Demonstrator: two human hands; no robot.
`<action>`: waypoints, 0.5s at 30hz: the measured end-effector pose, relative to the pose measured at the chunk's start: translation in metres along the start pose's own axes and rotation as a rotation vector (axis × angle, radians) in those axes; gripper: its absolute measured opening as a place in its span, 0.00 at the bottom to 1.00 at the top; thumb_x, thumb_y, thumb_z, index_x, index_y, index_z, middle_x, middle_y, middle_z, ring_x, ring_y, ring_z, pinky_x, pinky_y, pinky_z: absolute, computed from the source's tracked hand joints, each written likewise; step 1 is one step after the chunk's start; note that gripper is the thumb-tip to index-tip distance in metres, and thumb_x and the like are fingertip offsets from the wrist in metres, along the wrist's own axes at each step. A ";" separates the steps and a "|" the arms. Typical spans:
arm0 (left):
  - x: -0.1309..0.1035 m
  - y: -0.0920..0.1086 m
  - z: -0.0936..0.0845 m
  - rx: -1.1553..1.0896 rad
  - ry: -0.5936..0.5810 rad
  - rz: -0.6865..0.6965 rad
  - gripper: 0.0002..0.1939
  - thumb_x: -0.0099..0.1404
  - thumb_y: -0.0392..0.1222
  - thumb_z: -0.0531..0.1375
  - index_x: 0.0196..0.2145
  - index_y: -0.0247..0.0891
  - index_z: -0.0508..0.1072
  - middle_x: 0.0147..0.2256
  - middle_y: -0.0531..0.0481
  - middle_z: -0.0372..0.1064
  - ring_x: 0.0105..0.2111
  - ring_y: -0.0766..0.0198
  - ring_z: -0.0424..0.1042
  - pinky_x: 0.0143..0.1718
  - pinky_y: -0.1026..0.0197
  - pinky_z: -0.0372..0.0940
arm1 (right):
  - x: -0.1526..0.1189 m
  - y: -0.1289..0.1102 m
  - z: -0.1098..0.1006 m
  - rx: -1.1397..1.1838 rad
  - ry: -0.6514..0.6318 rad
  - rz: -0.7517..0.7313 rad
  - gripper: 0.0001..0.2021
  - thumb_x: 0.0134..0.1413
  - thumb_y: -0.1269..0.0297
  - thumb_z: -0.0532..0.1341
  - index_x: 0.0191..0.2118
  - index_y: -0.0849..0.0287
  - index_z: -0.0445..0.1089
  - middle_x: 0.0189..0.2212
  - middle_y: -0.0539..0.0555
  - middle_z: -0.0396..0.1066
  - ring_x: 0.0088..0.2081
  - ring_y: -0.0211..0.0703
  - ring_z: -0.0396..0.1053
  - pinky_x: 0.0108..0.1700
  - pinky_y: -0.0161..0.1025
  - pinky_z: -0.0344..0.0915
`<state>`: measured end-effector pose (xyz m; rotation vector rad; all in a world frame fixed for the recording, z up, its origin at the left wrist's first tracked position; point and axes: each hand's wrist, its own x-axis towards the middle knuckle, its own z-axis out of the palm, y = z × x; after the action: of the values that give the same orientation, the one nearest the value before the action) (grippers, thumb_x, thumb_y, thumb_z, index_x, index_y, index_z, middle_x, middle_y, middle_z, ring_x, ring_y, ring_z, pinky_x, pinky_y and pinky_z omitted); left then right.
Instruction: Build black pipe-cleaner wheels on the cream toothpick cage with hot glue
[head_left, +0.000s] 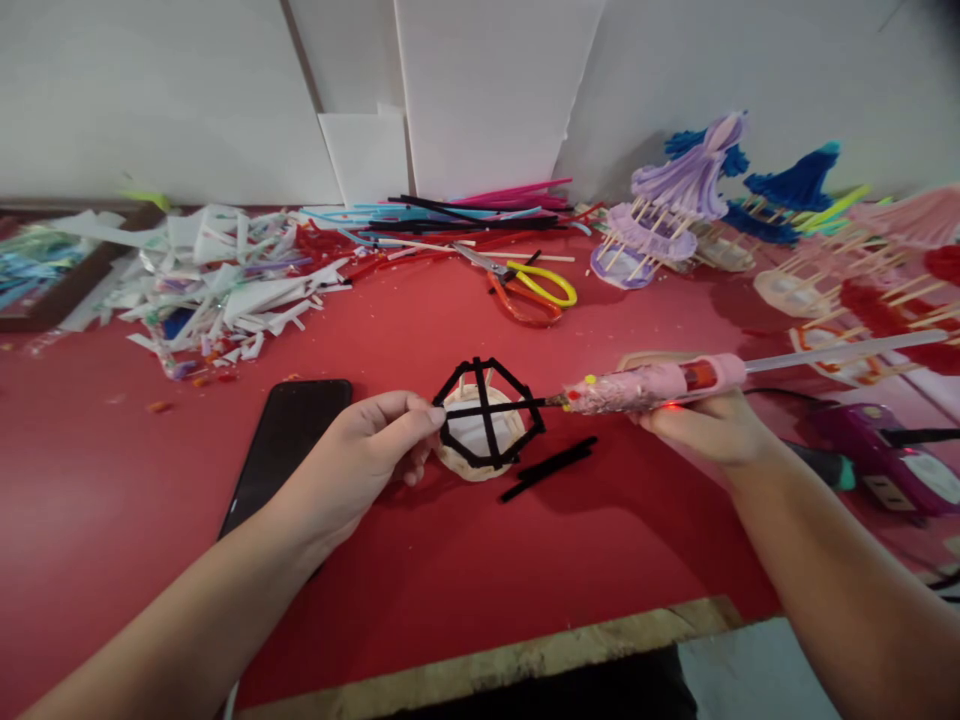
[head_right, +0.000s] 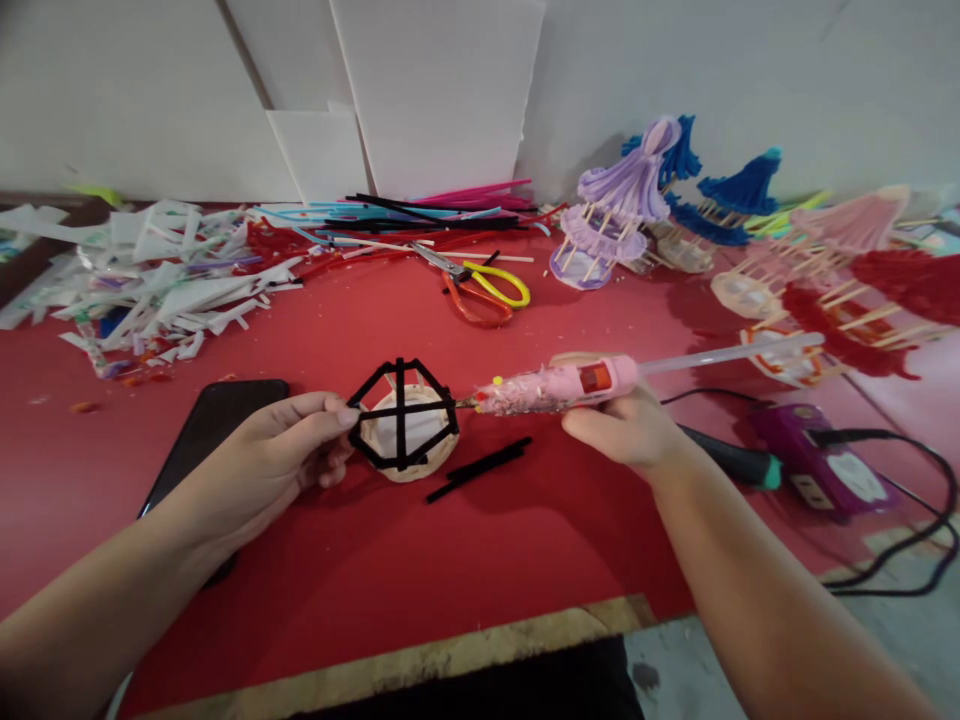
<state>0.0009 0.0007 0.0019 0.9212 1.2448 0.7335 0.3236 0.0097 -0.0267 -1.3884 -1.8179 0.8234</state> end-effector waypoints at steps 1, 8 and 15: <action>0.000 0.000 0.000 -0.002 0.001 0.001 0.13 0.51 0.46 0.64 0.21 0.36 0.67 0.17 0.59 0.64 0.15 0.75 0.61 0.17 0.71 0.54 | 0.000 0.002 0.000 0.000 -0.005 -0.005 0.04 0.40 0.68 0.63 0.27 0.55 0.69 0.27 0.52 0.70 0.28 0.43 0.68 0.30 0.39 0.67; 0.001 -0.002 -0.002 -0.016 -0.023 0.008 0.12 0.52 0.45 0.64 0.21 0.36 0.67 0.16 0.59 0.63 0.15 0.75 0.61 0.18 0.70 0.55 | 0.000 0.003 0.000 0.002 -0.023 -0.078 0.05 0.42 0.69 0.61 0.29 0.55 0.70 0.28 0.51 0.70 0.29 0.43 0.68 0.31 0.39 0.67; -0.002 -0.003 -0.002 0.004 0.004 0.028 0.11 0.53 0.44 0.63 0.21 0.36 0.68 0.17 0.59 0.63 0.16 0.75 0.60 0.19 0.70 0.55 | 0.002 -0.002 -0.001 -0.018 -0.029 -0.042 0.05 0.40 0.70 0.63 0.28 0.55 0.70 0.30 0.52 0.72 0.32 0.45 0.70 0.33 0.40 0.68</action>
<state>-0.0018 -0.0015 0.0000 0.9429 1.2397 0.7559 0.3232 0.0113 -0.0247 -1.3515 -1.8743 0.8122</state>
